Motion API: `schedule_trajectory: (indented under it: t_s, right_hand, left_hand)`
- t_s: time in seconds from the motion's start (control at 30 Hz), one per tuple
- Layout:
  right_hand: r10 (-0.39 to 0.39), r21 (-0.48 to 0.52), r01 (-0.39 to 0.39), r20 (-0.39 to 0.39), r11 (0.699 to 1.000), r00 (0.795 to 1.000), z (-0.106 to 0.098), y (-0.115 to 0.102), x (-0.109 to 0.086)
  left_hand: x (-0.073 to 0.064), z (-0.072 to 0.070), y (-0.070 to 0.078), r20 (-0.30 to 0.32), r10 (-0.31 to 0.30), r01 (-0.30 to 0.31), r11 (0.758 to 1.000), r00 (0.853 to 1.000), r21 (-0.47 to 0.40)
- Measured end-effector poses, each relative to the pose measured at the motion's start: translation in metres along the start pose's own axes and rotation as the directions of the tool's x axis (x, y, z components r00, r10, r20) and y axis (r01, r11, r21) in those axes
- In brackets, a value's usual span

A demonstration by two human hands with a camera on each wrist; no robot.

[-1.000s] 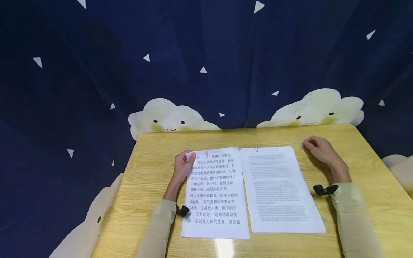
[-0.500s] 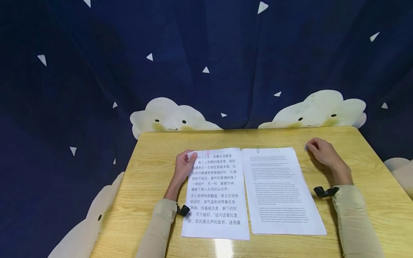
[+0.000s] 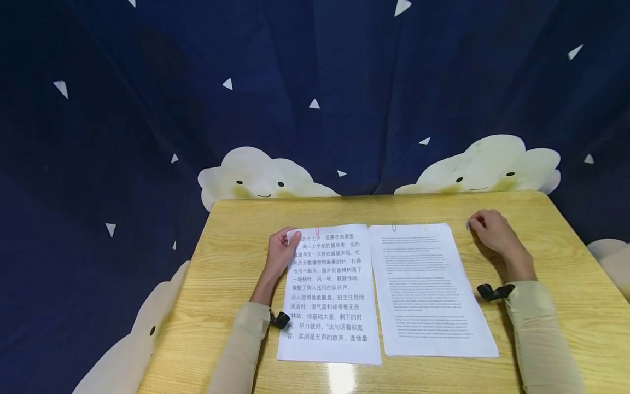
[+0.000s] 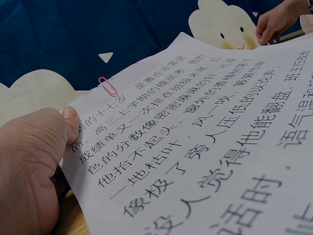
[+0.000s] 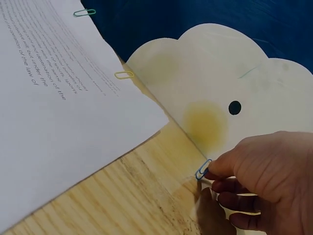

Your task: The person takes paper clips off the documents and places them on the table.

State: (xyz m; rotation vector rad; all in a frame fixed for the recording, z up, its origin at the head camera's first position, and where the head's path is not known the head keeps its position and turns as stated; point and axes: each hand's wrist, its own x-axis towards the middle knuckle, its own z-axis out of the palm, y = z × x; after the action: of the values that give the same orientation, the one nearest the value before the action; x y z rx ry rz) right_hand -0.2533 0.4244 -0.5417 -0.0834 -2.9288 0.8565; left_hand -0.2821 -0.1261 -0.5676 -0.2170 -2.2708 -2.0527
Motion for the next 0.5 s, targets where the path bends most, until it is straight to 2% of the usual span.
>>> schedule_trajectory:
  t_s: [0.23,0.5]
  right_hand:
    - [0.010,-0.010,-0.010,-0.001,1.000,1.000,0.0008,-0.0008,0.0007]
    - [0.091,0.018,-0.091,-0.003,0.996,0.996,-0.0001,-0.0029,0.0030]
  left_hand:
    - [-0.0003,0.0011,0.0001,-0.017,0.005,-0.005,1.000,1.000,0.010]
    - [-0.0007,0.0005,0.0003,-0.007,0.028,-0.028,1.000,1.000,0.010]
